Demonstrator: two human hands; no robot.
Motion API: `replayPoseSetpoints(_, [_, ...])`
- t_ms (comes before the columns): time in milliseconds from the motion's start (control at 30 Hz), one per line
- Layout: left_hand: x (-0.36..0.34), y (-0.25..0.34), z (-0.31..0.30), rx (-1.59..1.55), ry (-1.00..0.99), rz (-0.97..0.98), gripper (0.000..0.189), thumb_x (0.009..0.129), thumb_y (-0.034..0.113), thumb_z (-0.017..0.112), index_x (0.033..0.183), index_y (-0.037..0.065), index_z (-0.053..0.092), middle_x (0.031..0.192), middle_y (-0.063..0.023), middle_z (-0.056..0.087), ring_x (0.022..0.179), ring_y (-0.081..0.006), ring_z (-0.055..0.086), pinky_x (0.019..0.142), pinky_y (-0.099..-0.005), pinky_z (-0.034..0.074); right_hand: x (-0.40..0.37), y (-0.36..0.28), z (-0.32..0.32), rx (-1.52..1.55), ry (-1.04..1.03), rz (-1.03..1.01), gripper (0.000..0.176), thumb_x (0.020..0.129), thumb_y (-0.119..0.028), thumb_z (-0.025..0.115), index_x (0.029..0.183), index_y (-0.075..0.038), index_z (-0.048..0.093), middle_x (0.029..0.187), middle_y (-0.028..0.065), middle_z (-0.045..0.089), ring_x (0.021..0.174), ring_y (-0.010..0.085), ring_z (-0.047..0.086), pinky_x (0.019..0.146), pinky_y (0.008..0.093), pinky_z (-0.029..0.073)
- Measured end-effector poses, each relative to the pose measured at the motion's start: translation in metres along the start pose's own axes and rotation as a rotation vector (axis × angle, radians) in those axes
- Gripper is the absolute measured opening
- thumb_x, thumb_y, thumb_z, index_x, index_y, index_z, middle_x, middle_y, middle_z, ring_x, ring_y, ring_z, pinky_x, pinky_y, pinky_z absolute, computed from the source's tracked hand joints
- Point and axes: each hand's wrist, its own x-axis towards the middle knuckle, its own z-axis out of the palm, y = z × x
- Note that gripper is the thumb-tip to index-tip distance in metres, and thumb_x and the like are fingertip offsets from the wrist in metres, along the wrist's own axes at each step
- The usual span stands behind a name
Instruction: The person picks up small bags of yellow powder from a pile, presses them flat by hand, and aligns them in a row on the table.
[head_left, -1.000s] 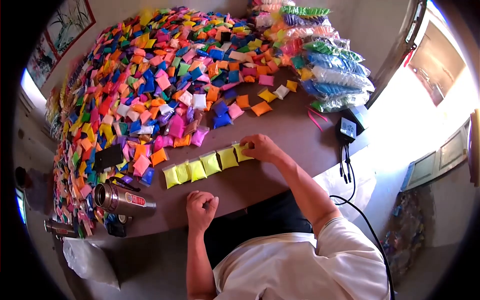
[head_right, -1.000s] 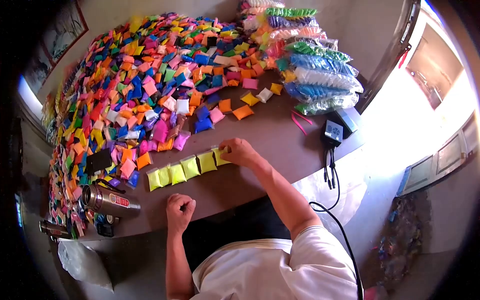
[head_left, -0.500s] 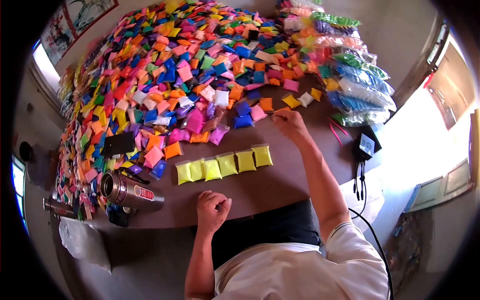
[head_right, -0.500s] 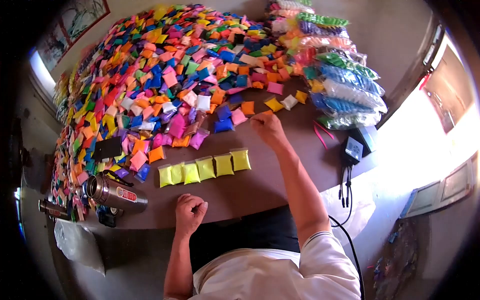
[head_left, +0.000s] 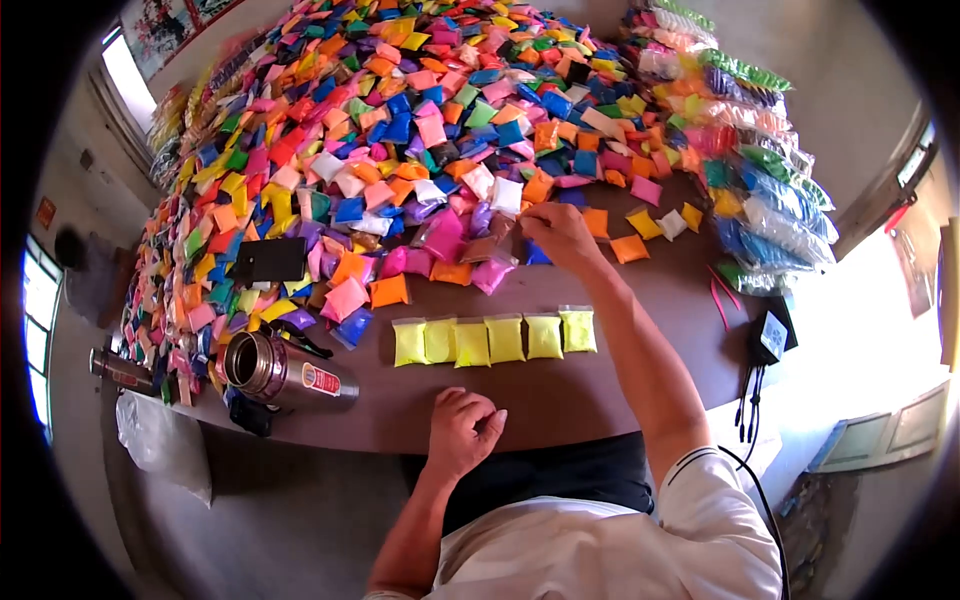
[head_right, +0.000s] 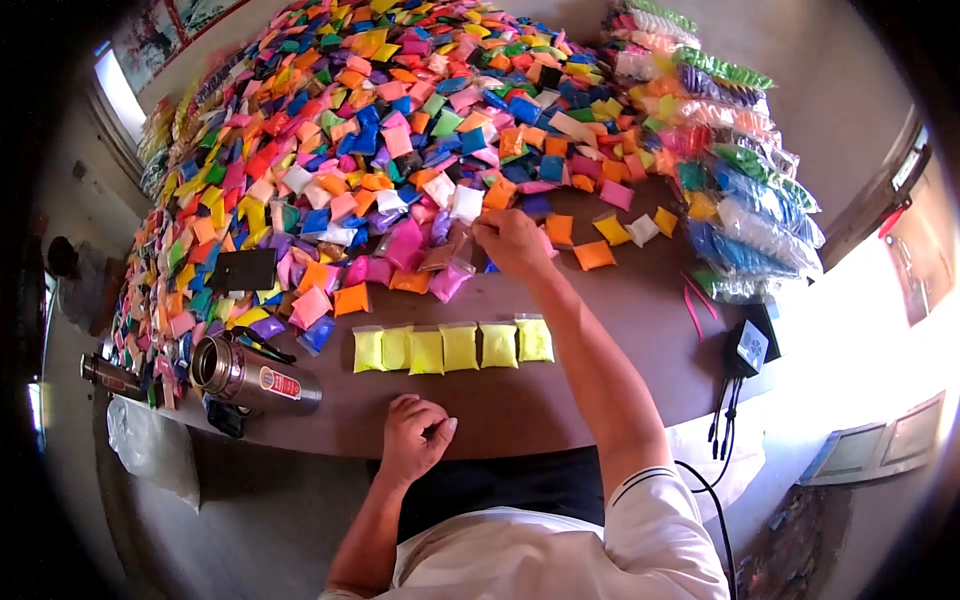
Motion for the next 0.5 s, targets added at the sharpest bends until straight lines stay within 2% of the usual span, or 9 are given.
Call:
replayPoseSetpoints(200, [-0.001, -0.001, 0.001, 0.008, -0.031, -0.016, 0.016, 0.079, 0.015, 0.072, 0.069, 0.006, 0.062, 0.075, -0.0053, 0.065, 0.073, -0.0262, 0.061, 0.087, -0.0398, 0.045, 0.023, 0.005, 0.025, -0.098, -0.016, -0.038, 0.019, 0.083, -0.019, 0.060, 0.088, -0.004, 0.071, 0.085, 0.0200, 0.068, 0.083, 0.0376, 0.066, 0.073, 0.0434, 0.052])
replayPoseSetpoints(267, [-0.001, -0.001, 0.000, 0.015, -0.032, -0.025, 0.016, 0.078, 0.014, 0.072, 0.069, 0.006, 0.061, 0.075, -0.0053, 0.065, 0.073, -0.0261, 0.061, 0.087, -0.0399, 0.045, 0.030, 0.014, 0.029, -0.192, 0.049, -0.075, 0.018, 0.082, -0.018, 0.060, 0.087, -0.004, 0.070, 0.084, 0.0198, 0.068, 0.082, 0.0378, 0.066, 0.073, 0.0446, 0.052])
replayPoseSetpoints(367, [0.001, 0.001, -0.001, 0.002, -0.025, -0.034, 0.016, 0.077, 0.013, 0.072, 0.069, 0.007, 0.061, 0.075, -0.0048, 0.065, 0.072, -0.0259, 0.060, 0.086, -0.0400, 0.045, 0.043, 0.037, 0.021, -0.279, 0.108, -0.153, 0.019, 0.082, -0.016, 0.058, 0.089, -0.003, 0.070, 0.084, 0.0178, 0.068, 0.081, 0.0360, 0.066, 0.072, 0.0412, 0.052])
replayPoseSetpoints(467, [0.002, 0.000, 0.000, -0.008, -0.038, -0.043, 0.015, 0.077, 0.013, 0.072, 0.069, 0.007, 0.061, 0.075, -0.0044, 0.065, 0.071, -0.0257, 0.060, 0.087, -0.0403, 0.044, 0.056, 0.058, 0.007, -0.305, 0.159, -0.091, 0.017, 0.080, -0.016, 0.059, 0.086, -0.006, 0.072, 0.082, 0.0184, 0.068, 0.081, 0.0381, 0.066, 0.073, 0.0445, 0.053])
replayPoseSetpoints(500, [0.002, 0.001, -0.001, -0.002, -0.049, -0.051, 0.015, 0.077, 0.013, 0.072, 0.069, 0.007, 0.061, 0.075, -0.0041, 0.065, 0.071, -0.0256, 0.060, 0.087, -0.0403, 0.044, 0.059, 0.061, -0.001, -0.316, 0.101, -0.031, 0.017, 0.081, -0.016, 0.059, 0.085, -0.006, 0.072, 0.085, 0.0170, 0.069, 0.083, 0.0374, 0.066, 0.075, 0.0441, 0.053])
